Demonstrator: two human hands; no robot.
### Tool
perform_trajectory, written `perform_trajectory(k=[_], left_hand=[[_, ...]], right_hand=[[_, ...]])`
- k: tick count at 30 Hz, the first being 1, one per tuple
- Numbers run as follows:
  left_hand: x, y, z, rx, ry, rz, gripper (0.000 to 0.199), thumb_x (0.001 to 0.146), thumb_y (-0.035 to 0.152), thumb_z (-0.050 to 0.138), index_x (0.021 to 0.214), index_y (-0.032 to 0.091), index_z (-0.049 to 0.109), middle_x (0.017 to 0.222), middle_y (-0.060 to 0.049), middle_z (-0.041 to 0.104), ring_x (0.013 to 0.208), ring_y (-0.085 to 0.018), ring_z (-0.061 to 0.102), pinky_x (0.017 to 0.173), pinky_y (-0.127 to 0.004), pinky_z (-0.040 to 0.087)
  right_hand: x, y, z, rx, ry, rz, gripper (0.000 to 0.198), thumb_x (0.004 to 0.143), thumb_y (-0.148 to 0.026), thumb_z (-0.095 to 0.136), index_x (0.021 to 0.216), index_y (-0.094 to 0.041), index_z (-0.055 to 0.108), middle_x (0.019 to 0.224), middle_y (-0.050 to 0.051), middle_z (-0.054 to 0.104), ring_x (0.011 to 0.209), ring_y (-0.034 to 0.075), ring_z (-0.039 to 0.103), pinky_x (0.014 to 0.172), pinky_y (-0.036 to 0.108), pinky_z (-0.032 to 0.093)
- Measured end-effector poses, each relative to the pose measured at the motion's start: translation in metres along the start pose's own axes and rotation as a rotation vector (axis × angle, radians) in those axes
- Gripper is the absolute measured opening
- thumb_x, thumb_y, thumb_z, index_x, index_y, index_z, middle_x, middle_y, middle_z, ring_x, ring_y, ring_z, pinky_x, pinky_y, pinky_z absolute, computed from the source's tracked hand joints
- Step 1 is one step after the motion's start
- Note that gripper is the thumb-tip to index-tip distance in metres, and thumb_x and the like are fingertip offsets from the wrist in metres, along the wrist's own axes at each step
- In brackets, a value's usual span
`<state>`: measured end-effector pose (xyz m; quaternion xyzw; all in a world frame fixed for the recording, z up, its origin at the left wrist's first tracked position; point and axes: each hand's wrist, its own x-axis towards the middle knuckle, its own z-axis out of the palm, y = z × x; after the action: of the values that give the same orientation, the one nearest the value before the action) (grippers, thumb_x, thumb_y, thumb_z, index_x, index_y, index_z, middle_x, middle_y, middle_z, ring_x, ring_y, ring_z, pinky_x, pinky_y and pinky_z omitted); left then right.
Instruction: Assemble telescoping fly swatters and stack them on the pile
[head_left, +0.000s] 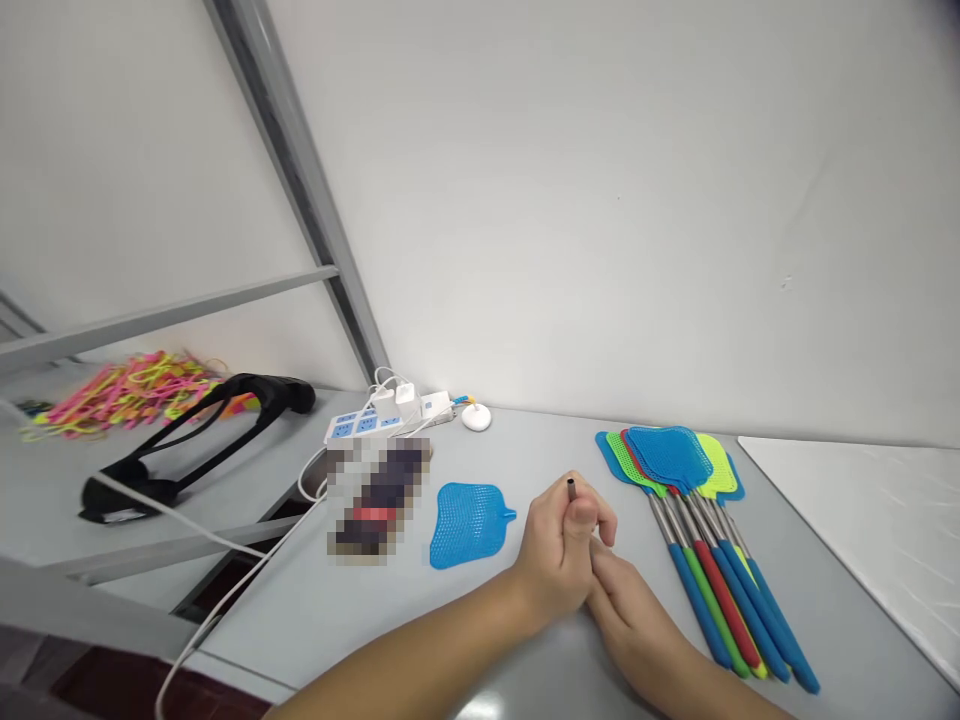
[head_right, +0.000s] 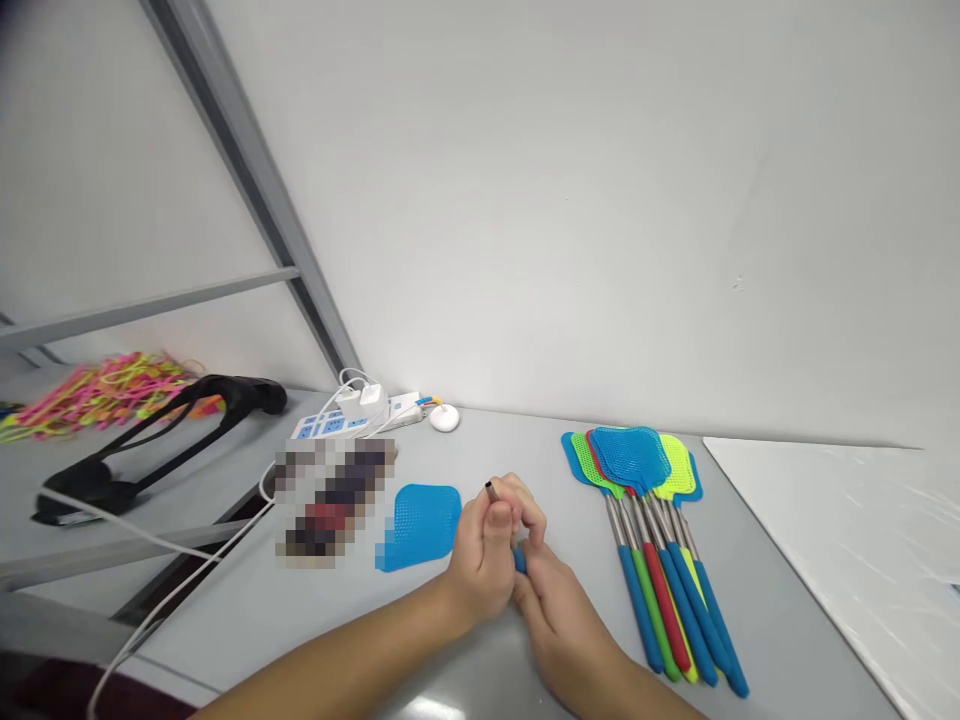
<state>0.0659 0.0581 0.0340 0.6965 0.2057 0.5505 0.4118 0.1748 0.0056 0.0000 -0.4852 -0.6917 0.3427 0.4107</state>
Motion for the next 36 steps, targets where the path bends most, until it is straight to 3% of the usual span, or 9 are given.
perform_trajectory(k=[4, 8, 12, 15, 20, 23, 28, 33, 36], left_hand=[[0.012, 0.000, -0.021, 0.167, -0.029, 0.024, 0.041, 0.102, 0.045, 0.013, 0.085, 0.021, 0.043, 0.080, -0.006, 0.060, 0.075, -0.017, 0.053, 0.074, -0.034, 0.044], [0.028, -0.009, -0.050, 0.363, -0.222, 0.010, 0.054, 0.093, 0.062, 0.020, 0.079, 0.020, 0.051, 0.079, -0.007, 0.058, 0.078, -0.021, 0.053, 0.078, -0.038, 0.044], [0.049, -0.007, -0.079, 0.577, -0.419, -0.150, 0.037, 0.094, 0.046, 0.034, 0.085, 0.019, 0.058, 0.087, -0.005, 0.058, 0.079, -0.019, 0.053, 0.080, -0.036, 0.043], [0.062, 0.003, -0.103, 0.699, -0.588, -0.311, 0.023, 0.086, 0.042, 0.056, 0.091, 0.021, 0.063, 0.101, -0.004, 0.057, 0.086, -0.019, 0.055, 0.078, -0.031, 0.044], [0.067, 0.006, -0.133, 0.848, -0.810, -0.525, 0.053, 0.060, 0.040, 0.083, 0.108, 0.029, 0.063, 0.110, -0.004, 0.054, 0.103, -0.027, 0.052, 0.076, -0.032, 0.044], [0.062, -0.002, -0.133, 0.899, -0.853, -0.573, 0.053, 0.058, 0.036, 0.085, 0.107, 0.030, 0.063, 0.113, -0.004, 0.051, 0.110, -0.030, 0.046, 0.082, -0.036, 0.042], [0.050, -0.008, -0.117, 0.834, -0.897, -0.543, 0.027, 0.070, 0.037, 0.079, 0.086, 0.023, 0.062, 0.115, -0.003, 0.051, 0.112, -0.026, 0.046, 0.093, -0.036, 0.036], [0.049, 0.000, -0.114, 0.685, -0.905, -0.575, 0.026, 0.078, 0.036, 0.072, 0.099, 0.024, 0.061, 0.094, 0.001, 0.063, 0.085, -0.018, 0.057, 0.070, -0.026, 0.040], [0.050, 0.000, -0.115, 0.518, -0.892, -0.592, 0.024, 0.078, 0.035, 0.073, 0.097, 0.023, 0.066, 0.093, 0.002, 0.069, 0.085, -0.017, 0.061, 0.070, -0.024, 0.041]], right_hand=[[-0.003, -0.007, -0.018, -0.072, 0.014, 0.024, 0.033, 0.101, -0.041, 0.033, 0.100, -0.021, 0.059, 0.083, 0.002, 0.066, 0.073, 0.017, 0.060, 0.068, 0.026, 0.049], [-0.001, -0.014, -0.049, -0.283, 0.127, -0.074, 0.030, 0.098, -0.041, 0.041, 0.117, -0.024, 0.058, 0.087, 0.002, 0.069, 0.071, 0.017, 0.064, 0.064, 0.025, 0.049], [0.005, -0.014, -0.073, -0.489, 0.240, -0.147, 0.030, 0.097, -0.039, 0.045, 0.117, -0.024, 0.061, 0.071, -0.001, 0.067, 0.050, 0.015, 0.055, 0.051, 0.026, 0.044], [0.008, -0.013, -0.083, -0.557, 0.292, -0.199, 0.028, 0.096, -0.038, 0.048, 0.114, -0.023, 0.064, 0.081, 0.001, 0.071, 0.050, 0.013, 0.054, 0.052, 0.027, 0.044], [0.011, -0.006, -0.093, -0.671, 0.214, -0.227, 0.026, 0.097, -0.034, 0.046, 0.113, -0.026, 0.065, 0.091, 0.003, 0.072, 0.064, 0.015, 0.063, 0.057, 0.027, 0.045], [0.011, 0.002, -0.095, -0.781, 0.068, -0.177, 0.028, 0.098, -0.032, 0.043, 0.115, -0.027, 0.065, 0.093, 0.004, 0.071, 0.074, 0.019, 0.066, 0.061, 0.030, 0.047], [0.012, 0.006, -0.096, -0.749, -0.154, -0.071, 0.027, 0.096, -0.032, 0.046, 0.112, -0.029, 0.068, 0.100, 0.003, 0.072, 0.086, 0.023, 0.068, 0.071, 0.035, 0.052], [0.014, -0.006, -0.107, -0.574, -0.201, 0.002, 0.023, 0.092, -0.038, 0.053, 0.102, -0.031, 0.073, 0.095, 0.002, 0.074, 0.081, 0.021, 0.069, 0.071, 0.032, 0.055], [0.015, -0.010, -0.116, -0.517, -0.183, 0.024, 0.023, 0.090, -0.042, 0.056, 0.095, -0.031, 0.075, 0.089, 0.001, 0.075, 0.077, 0.020, 0.069, 0.067, 0.030, 0.056]])
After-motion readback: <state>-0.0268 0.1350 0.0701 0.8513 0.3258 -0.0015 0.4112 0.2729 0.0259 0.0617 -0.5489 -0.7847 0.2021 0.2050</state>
